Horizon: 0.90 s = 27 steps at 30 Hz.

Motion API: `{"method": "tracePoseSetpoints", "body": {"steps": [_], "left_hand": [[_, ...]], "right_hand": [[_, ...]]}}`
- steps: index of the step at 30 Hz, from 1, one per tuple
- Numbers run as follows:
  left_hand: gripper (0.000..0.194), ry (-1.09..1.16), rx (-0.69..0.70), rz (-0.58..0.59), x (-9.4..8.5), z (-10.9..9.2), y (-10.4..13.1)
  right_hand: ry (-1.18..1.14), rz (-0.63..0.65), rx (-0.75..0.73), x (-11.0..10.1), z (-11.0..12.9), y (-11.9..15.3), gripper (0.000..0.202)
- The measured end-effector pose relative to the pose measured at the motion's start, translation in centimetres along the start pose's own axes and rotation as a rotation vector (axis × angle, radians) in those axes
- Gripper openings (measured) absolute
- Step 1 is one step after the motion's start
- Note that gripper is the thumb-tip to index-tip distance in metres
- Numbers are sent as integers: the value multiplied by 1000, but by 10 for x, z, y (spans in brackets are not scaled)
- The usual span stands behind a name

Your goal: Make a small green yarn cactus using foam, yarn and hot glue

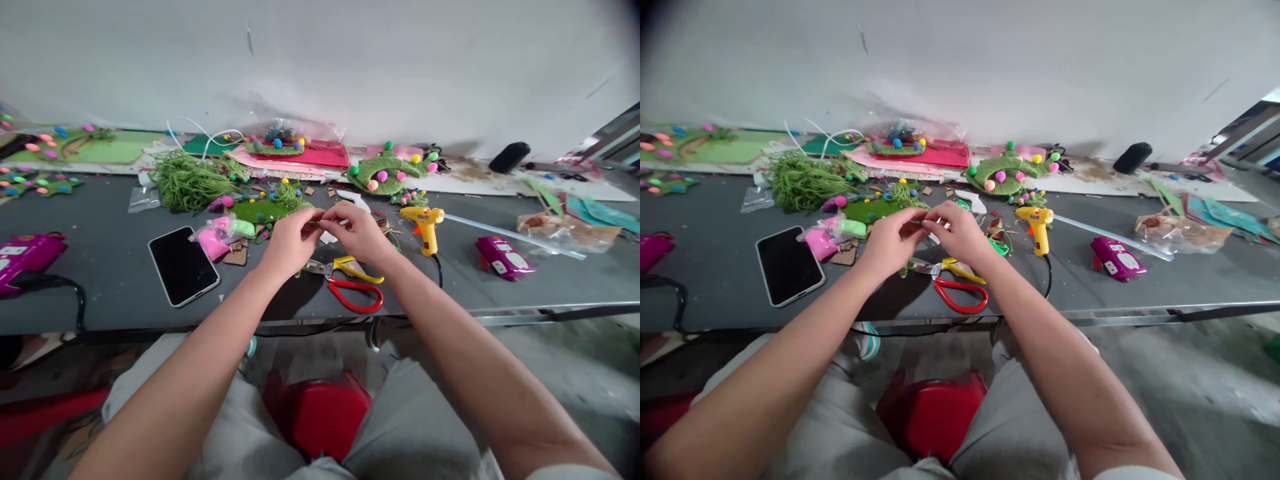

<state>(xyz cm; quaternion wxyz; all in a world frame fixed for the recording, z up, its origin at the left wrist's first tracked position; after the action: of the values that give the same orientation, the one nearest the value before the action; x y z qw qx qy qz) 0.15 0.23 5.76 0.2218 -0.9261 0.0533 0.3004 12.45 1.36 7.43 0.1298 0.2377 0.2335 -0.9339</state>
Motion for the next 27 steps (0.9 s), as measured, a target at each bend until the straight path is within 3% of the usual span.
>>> {"method": "tracePoseSetpoints", "body": {"steps": [4, 8, 11, 14, 16, 23, 25, 27], "left_hand": [[20, -132, -27, -24, -3, 11, -9], [23, -216, -98, -80, -24, 33, -14], [20, -271, -133, -120, -42, 46, -15], [17, -311, -156, -151, -55, 54, -13], [16, -329, -168, -165, -61, 57, -11], [19, -389, -200, -188, -77, 63, -5], [21, -401, -207, -190, -80, 64, -4], [22, -405, -209, -184, -79, 64, -3]], "right_hand": [[-75, -133, 53, -23, -10, 5, 15], [-496, -170, 257, -46, -32, 16, 17], [-689, -194, 277, -73, -31, 27, 18], [-471, -251, 243, -104, -25, 40, 33], [-284, -229, 260, -110, -25, 47, 36], [387, 108, 314, -80, -43, 55, 18], [401, 22, 279, -88, -37, 52, 21], [176, -108, 211, -96, -24, 50, 28]]}}
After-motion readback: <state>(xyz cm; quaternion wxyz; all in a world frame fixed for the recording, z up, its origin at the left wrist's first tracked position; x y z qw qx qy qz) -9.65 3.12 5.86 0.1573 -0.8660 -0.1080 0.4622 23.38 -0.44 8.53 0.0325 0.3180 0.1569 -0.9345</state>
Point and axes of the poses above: each hand's wrist, its own y-axis away from the middle knuckle, its own x-axis out of the palm, z = x × y, the point moved 10 cm from there along -y, towards the middle knuckle, and after that the axes turned 6 degrees about -y, right-handed, at the moved point
